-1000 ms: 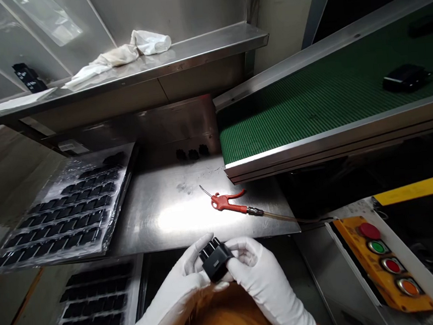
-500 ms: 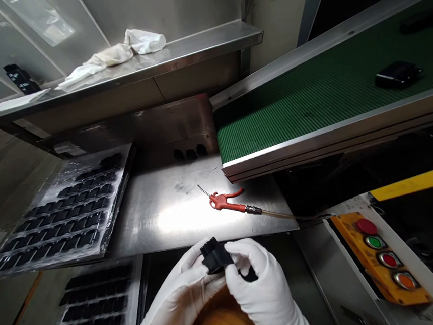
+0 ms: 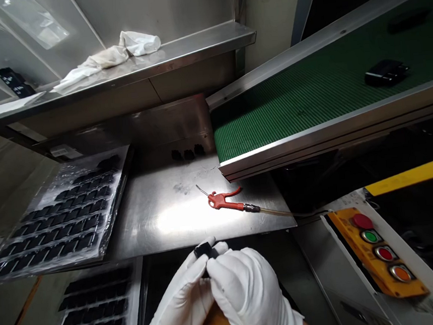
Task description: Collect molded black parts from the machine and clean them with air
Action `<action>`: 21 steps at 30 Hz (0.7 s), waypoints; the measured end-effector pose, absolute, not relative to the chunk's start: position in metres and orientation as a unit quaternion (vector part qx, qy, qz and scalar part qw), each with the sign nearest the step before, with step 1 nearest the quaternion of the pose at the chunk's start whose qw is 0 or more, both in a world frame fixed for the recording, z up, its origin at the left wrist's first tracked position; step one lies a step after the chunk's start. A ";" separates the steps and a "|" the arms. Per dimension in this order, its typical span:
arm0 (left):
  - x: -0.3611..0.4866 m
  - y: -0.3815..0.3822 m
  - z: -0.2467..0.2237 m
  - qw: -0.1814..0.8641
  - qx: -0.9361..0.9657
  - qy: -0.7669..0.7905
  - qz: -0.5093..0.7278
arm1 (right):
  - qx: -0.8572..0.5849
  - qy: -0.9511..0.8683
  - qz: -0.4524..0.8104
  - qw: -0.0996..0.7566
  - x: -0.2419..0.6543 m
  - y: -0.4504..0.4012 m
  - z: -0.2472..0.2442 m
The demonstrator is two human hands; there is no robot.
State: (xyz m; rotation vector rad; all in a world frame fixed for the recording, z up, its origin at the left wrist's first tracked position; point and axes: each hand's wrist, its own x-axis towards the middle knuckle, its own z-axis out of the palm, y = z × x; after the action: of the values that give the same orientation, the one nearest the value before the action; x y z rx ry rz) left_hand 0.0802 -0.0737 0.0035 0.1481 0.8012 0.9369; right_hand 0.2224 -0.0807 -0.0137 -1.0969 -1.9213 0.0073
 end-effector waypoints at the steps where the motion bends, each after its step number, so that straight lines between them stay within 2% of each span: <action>1: 0.080 -0.074 0.002 0.813 0.050 0.374 0.443 | -0.434 -0.784 0.012 0.444 0.222 -0.081 -0.012; 8: 0.071 -0.074 -0.005 0.827 -0.007 0.302 0.475 | -0.478 -0.717 0.094 0.498 0.228 -0.079 -0.007; 19: 0.070 -0.073 -0.017 0.851 0.044 0.221 0.474 | -0.547 -0.652 0.255 0.459 0.213 -0.081 -0.013; 21: 0.068 -0.073 -0.020 0.853 0.064 0.227 0.466 | -0.547 -0.653 0.242 0.465 0.212 -0.080 -0.012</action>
State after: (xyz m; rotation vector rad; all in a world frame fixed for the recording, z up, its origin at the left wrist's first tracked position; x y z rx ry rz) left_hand 0.0684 -0.0725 -0.0198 0.1347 0.4775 0.9815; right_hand 0.2117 -0.0804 -0.0123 -1.3425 -1.6046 0.5948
